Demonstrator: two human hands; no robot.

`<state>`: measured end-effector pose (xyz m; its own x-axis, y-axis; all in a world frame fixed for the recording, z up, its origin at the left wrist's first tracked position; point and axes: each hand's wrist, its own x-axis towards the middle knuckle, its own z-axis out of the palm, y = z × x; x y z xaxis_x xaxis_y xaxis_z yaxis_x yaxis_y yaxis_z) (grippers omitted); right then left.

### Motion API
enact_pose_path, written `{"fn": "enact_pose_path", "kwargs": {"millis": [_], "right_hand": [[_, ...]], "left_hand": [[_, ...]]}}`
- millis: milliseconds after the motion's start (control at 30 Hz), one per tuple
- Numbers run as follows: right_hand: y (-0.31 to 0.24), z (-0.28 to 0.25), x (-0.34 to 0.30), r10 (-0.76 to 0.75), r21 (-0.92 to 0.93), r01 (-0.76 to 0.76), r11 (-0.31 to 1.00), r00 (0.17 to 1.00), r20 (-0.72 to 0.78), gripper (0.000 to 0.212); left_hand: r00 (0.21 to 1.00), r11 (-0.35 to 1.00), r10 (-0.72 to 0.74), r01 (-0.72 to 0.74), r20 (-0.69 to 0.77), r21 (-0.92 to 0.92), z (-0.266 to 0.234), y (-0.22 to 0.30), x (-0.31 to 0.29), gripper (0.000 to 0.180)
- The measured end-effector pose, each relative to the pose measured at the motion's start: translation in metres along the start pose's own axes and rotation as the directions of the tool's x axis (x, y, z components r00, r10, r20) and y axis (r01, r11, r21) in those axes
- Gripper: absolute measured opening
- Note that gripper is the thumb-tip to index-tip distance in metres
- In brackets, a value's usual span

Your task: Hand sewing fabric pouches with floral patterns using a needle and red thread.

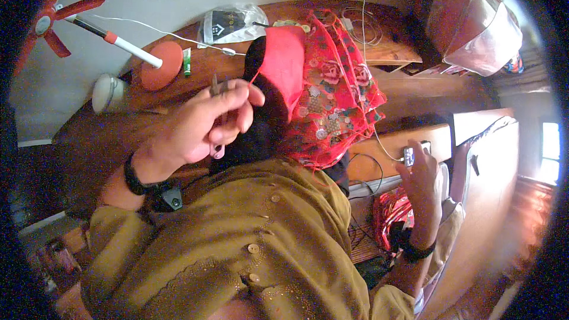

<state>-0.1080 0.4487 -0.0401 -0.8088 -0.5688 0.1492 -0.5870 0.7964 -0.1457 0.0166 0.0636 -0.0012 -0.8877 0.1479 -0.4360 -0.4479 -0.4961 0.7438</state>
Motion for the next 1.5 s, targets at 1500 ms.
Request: {"fn": "enact_pose_path", "kwargs": {"millis": [1500], "right_hand": [[-0.115,0.055,0.103,-0.004,0.401,0.036,0.915,0.997,-0.079,0.016]], "left_hand": [[0.715,-0.139,0.415,-0.561,0.562,0.816,-0.020,0.010,0.167,0.010]]}}
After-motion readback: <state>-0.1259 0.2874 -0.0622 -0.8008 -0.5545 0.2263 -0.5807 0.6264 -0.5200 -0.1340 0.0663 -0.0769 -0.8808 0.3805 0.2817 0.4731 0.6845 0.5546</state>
